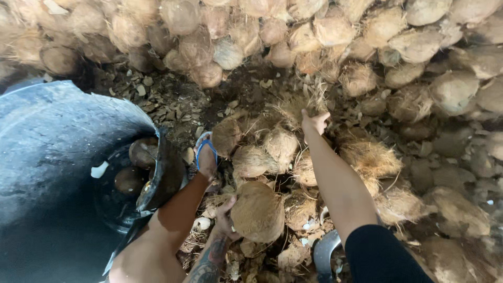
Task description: The person sits on the ground and uses a machete to peel the husk off coconuts. They hold the coconut in one hand and strike the husk with the machete in the other, rotating the coconut to remove the husk completely. The peeled coconuts are placed into a black bucket.
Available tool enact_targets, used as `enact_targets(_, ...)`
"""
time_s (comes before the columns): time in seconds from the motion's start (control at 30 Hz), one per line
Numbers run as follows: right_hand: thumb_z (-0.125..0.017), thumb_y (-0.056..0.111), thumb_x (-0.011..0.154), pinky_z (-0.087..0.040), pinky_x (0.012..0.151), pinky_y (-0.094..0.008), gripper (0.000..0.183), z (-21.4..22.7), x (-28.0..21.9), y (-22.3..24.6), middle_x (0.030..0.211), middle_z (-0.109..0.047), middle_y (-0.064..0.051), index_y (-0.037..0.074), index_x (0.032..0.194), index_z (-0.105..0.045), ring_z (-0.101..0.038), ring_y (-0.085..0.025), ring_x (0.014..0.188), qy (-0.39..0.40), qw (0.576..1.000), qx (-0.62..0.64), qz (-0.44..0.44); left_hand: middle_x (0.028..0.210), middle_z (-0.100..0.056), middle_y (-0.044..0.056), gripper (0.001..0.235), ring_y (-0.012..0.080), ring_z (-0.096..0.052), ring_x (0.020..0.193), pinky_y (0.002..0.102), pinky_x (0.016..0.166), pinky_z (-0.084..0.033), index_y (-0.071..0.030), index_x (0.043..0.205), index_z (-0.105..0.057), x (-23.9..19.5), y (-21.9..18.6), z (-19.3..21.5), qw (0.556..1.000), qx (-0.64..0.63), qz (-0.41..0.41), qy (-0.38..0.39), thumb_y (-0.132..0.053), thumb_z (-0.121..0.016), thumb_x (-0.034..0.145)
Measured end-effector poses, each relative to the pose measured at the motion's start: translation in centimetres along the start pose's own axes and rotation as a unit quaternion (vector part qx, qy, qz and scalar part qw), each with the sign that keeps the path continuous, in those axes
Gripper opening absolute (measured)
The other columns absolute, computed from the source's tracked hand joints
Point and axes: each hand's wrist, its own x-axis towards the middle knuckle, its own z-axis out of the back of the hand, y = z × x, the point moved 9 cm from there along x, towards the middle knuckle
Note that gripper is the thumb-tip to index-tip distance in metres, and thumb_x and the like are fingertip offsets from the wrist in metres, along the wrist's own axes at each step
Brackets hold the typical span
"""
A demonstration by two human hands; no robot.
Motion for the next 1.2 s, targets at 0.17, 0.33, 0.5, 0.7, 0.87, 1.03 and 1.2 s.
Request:
enact_targets(0.17, -0.064, 0.079, 0.088, -0.046, 0.103, -0.056, 0.092, 6.3, -3.6, 3.1, 0.151, -0.038, -0.02, 0.023, 0.15, -0.025, -0.047, -0.041, 0.133, 0.028, 0.999, -0.032, -0.03, 0.125, -0.071, 0.022, 0.072, 0.0424, -0.066, 0.115, 0.059, 0.092, -0.053, -0.003, 0.13, -0.068, -25.5, -14.3, -22.0, 0.804, -0.53, 0.264, -0.054, -0.048, -0.068, 0.074)
enact_targets(0.33, -0.075, 0.04, 0.092, -0.046, 0.102, -0.036, 0.064, 21.7, -13.2, 1.4, 0.133, -0.051, -0.015, 0.006, 0.141, -0.05, -0.057, -0.023, 0.11, -0.044, 0.942, 0.162, 0.292, 0.119, -0.073, 0.021, 0.07, 0.0434, -0.069, 0.109, 0.057, 0.09, -0.055, 0.0, 0.124, -0.071, -26.3, -17.8, -23.6, 0.825, -0.533, 0.188, -0.01, -0.052, -0.067, 0.078)
enact_targets(0.5, -0.039, -0.001, 0.106, -0.072, 0.072, -0.03, 0.029, 29.7, -31.4, -10.8, 0.109, -0.079, -0.019, -0.002, 0.107, -0.068, -0.081, -0.028, 0.09, 0.177, 0.957, -0.096, 0.208, 0.139, -0.063, 0.024, 0.077, 0.0456, -0.058, 0.127, 0.062, 0.108, -0.048, -0.006, 0.136, -0.065, -30.8, -18.1, -26.4, 0.766, -0.538, 0.341, -0.085, -0.062, -0.059, 0.083)
enact_targets(0.7, -0.069, 0.055, 0.097, -0.053, 0.075, -0.047, 0.049, 24.0, -33.8, -35.4, 0.099, -0.077, -0.015, 0.016, 0.116, -0.047, -0.074, -0.04, 0.098, 0.289, 0.907, -0.29, 0.094, 0.151, -0.06, 0.021, 0.058, 0.0277, -0.057, 0.14, 0.044, 0.119, -0.043, -0.001, 0.145, -0.052, -31.1, -20.9, -23.3, 0.956, -0.276, -0.087, -0.057, -0.042, -0.059, 0.103)
enact_targets(0.87, -0.061, 0.052, 0.098, -0.053, 0.082, -0.047, 0.091, 22.4, -33.9, -34.6, 0.131, -0.068, -0.013, 0.04, 0.169, -0.005, -0.072, -0.032, 0.102, 0.263, 0.867, -0.403, 0.131, 0.135, -0.07, 0.022, 0.075, 0.0448, -0.065, 0.125, 0.062, 0.109, -0.049, -0.007, 0.136, -0.069, -33.6, -22.2, -29.2, 0.789, -0.578, 0.21, -0.007, -0.063, -0.067, 0.086)
enact_targets(1.03, -0.064, 0.053, 0.082, -0.057, 0.106, -0.054, 0.07, 26.6, -37.9, -30.4, 0.13, -0.076, -0.012, 0.026, 0.146, -0.051, -0.073, -0.037, 0.124, 0.221, 0.898, -0.375, 0.07, 0.14, -0.069, 0.024, 0.077, 0.0458, -0.064, 0.129, 0.063, 0.116, -0.044, -0.006, 0.139, -0.07, -37.5, -21.6, -29.6, 0.788, -0.565, 0.235, -0.06, -0.058, -0.076, 0.083)
enact_targets(1.2, -0.053, 0.036, 0.087, -0.056, 0.103, -0.058, 0.063, 29.9, -42.1, -24.7, 0.119, -0.072, -0.032, 0.0, 0.137, -0.037, -0.072, -0.048, 0.119, 0.267, 0.913, -0.292, 0.103, 0.155, -0.055, 0.028, 0.105, 0.0474, -0.049, 0.147, 0.064, 0.125, -0.031, -0.003, 0.151, -0.059, -36.7, -25.0, -29.1, 0.797, -0.537, 0.268, -0.073, -0.074, -0.073, 0.076)
